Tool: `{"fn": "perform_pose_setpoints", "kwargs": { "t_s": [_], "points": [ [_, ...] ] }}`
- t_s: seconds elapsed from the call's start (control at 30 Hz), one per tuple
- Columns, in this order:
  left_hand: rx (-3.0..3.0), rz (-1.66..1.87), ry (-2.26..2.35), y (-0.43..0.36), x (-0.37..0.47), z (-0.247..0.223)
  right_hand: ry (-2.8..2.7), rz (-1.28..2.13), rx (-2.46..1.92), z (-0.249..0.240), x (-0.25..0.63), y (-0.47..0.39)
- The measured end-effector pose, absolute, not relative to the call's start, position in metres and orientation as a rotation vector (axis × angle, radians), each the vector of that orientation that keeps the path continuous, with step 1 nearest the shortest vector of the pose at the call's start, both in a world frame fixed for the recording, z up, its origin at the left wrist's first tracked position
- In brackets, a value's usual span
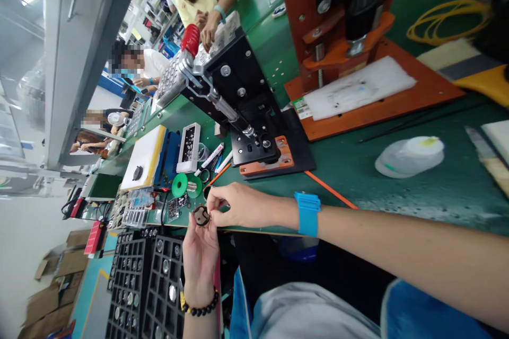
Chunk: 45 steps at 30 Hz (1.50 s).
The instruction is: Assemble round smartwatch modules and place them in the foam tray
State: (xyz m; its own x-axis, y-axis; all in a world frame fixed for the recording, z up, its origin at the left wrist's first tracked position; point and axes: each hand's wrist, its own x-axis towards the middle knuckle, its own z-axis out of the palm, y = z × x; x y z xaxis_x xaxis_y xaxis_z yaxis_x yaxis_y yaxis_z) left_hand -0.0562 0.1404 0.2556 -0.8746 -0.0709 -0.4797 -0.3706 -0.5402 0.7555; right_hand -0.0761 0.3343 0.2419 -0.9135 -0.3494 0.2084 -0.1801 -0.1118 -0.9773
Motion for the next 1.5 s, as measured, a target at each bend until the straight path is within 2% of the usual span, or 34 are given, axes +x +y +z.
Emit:
{"fn": "perform_pose_setpoints", "kwargs": {
  "t_s": [0.47, 0.73, 0.87, 1.07, 1.37, 1.5],
  "points": [
    [-0.758, 2.659, 1.35, 0.124, -0.063, 0.264, 1.934, -2.08, -0.653, 0.253, -0.068, 0.332],
    [-0.781, 2.92, 1.38, 0.076, -0.068, 0.264, 1.859, -2.044, -0.678, 0.272, -0.059, 0.342],
    [-0.701, 2.71, 1.185, 0.067, -0.051, 0.258, 2.045, -2.037, -0.645, 0.272, -0.061, 0.338],
    [-0.377, 2.342, 0.912, 0.11, -0.04, 0.24, 2.38, -2.002, -0.637, 0.251, -0.068, 0.326],
    [-0.219, 2.206, 0.913, 0.147, -0.048, 0.242, 2.515, -2.06, -0.737, 0.249, -0.071, 0.335],
    [-0.217, 2.223, 1.012, 0.149, -0.053, 0.244, 2.479, -2.056, -0.611, 0.255, -0.073, 0.337]
  ]
}}
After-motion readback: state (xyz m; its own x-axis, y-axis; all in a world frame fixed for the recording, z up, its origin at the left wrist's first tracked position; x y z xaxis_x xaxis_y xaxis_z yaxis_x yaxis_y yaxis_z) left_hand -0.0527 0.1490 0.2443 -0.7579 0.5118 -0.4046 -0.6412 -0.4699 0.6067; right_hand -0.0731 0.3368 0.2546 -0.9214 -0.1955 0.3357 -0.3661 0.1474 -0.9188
